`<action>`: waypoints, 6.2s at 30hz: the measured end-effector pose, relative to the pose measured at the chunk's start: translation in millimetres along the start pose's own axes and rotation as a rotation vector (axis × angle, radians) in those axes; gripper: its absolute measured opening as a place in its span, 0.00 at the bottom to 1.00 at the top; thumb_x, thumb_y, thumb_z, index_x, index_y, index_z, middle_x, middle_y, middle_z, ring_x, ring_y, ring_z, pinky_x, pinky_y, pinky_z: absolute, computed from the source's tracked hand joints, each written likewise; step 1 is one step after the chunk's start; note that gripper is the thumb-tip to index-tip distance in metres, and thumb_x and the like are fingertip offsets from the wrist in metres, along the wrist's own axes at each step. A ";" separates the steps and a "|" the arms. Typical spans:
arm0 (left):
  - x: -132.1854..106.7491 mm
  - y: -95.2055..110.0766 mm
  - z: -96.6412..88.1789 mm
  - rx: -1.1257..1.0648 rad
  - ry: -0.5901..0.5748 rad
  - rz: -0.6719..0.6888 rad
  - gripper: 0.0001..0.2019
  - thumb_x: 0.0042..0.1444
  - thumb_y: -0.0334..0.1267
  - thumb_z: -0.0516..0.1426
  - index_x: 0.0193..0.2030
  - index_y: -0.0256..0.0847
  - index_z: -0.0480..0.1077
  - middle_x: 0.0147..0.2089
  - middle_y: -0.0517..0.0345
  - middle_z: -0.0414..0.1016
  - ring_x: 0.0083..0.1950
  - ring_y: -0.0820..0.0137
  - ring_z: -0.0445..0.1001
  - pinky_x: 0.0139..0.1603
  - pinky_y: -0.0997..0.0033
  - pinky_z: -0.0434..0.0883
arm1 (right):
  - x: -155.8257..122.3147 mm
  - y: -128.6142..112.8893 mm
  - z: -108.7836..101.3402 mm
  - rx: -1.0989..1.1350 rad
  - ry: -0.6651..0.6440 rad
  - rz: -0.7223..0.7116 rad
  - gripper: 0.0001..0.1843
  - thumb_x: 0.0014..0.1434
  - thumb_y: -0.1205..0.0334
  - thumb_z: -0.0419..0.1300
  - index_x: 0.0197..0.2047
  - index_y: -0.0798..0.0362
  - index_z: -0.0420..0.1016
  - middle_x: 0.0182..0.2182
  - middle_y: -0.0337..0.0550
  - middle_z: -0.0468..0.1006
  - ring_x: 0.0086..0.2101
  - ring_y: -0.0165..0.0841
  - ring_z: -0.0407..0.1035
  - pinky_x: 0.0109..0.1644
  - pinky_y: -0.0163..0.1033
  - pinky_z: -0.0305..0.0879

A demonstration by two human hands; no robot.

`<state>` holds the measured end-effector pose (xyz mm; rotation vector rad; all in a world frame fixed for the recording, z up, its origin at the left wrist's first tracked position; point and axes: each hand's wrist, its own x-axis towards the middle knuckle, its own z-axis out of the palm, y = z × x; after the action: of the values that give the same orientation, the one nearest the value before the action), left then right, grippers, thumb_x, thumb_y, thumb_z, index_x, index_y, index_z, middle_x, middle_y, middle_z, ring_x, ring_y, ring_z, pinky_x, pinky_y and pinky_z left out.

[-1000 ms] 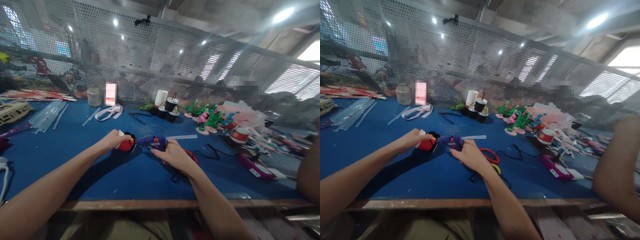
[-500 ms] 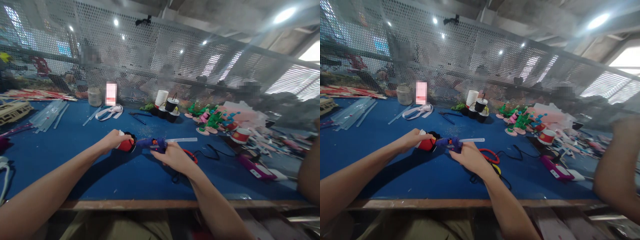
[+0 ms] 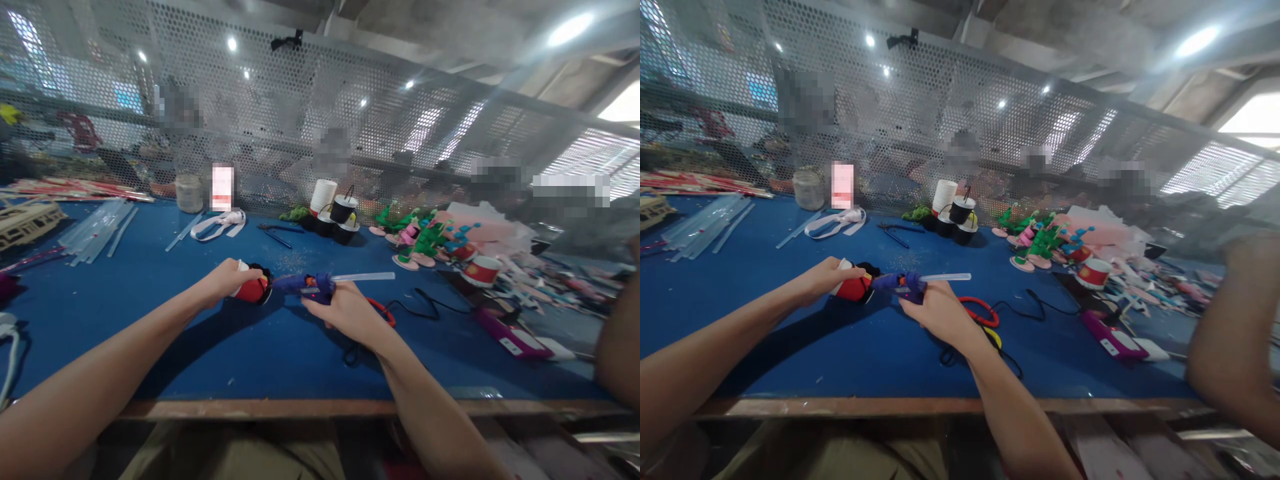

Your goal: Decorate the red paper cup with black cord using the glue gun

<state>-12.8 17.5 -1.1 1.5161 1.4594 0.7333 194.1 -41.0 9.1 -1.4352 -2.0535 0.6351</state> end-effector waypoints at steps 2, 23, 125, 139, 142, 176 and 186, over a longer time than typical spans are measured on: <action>1.7 -2.1 0.5 -0.004 -0.015 0.013 0.16 0.35 0.50 0.58 0.18 0.36 0.64 0.15 0.64 0.59 0.19 0.76 0.55 0.22 0.74 0.49 | 1.3 0.9 -0.4 0.007 0.010 0.008 0.14 0.49 0.61 0.53 0.15 0.51 0.58 0.09 0.33 0.62 0.13 0.27 0.60 0.22 0.32 0.57; 3.1 -5.0 -1.8 0.117 -0.076 0.087 0.19 0.38 0.53 0.57 0.19 0.36 0.66 0.16 0.65 0.57 0.19 0.77 0.52 0.21 0.75 0.48 | 3.3 0.4 -3.4 0.019 0.001 0.073 0.15 0.49 0.59 0.54 0.14 0.52 0.61 0.08 0.34 0.63 0.12 0.27 0.61 0.20 0.32 0.60; -1.2 -0.2 -8.7 0.201 -0.217 0.189 0.19 0.42 0.52 0.54 0.16 0.38 0.58 0.15 0.66 0.51 0.19 0.79 0.48 0.20 0.74 0.43 | 11.6 10.0 0.5 0.082 0.002 0.178 0.15 0.49 0.57 0.54 0.16 0.54 0.63 0.08 0.34 0.63 0.11 0.24 0.60 0.15 0.28 0.57; -1.0 -1.0 -9.3 0.199 -0.219 0.194 0.20 0.41 0.53 0.55 0.15 0.37 0.60 0.14 0.67 0.51 0.18 0.79 0.47 0.19 0.75 0.43 | 18.8 3.1 0.7 0.125 -0.036 0.252 0.14 0.49 0.59 0.55 0.16 0.56 0.65 0.08 0.35 0.63 0.11 0.23 0.59 0.17 0.28 0.58; -0.7 -0.5 -9.5 0.208 -0.212 0.195 0.20 0.41 0.53 0.55 0.15 0.37 0.60 0.14 0.67 0.51 0.18 0.79 0.47 0.19 0.75 0.43 | 19.2 3.5 0.1 0.164 -0.065 0.263 0.13 0.49 0.59 0.55 0.18 0.57 0.67 0.08 0.35 0.64 0.12 0.23 0.59 0.18 0.28 0.59; -16.2 3.1 0.2 0.446 -0.117 0.866 0.18 0.53 0.42 0.49 0.16 0.37 0.58 0.15 0.67 0.50 0.17 0.81 0.50 0.18 0.78 0.48 | 52.8 1.1 -9.2 -0.080 0.115 -0.049 0.17 0.56 0.54 0.50 0.30 0.55 0.75 0.32 0.45 0.77 0.34 0.33 0.69 0.38 0.36 0.60; -17.8 3.3 4.7 0.567 -0.174 0.935 0.16 0.54 0.42 0.47 0.20 0.36 0.65 0.19 0.61 0.61 0.24 0.76 0.59 0.26 0.75 0.57 | 36.9 -33.1 16.9 0.136 0.105 -0.116 0.05 0.50 0.66 0.56 0.24 0.55 0.68 0.31 0.42 0.72 0.34 0.30 0.65 0.39 0.36 0.60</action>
<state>-9.5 -0.6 2.6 2.6867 0.7910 0.6929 149.7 -17.8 24.5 -1.2369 -1.9571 0.6250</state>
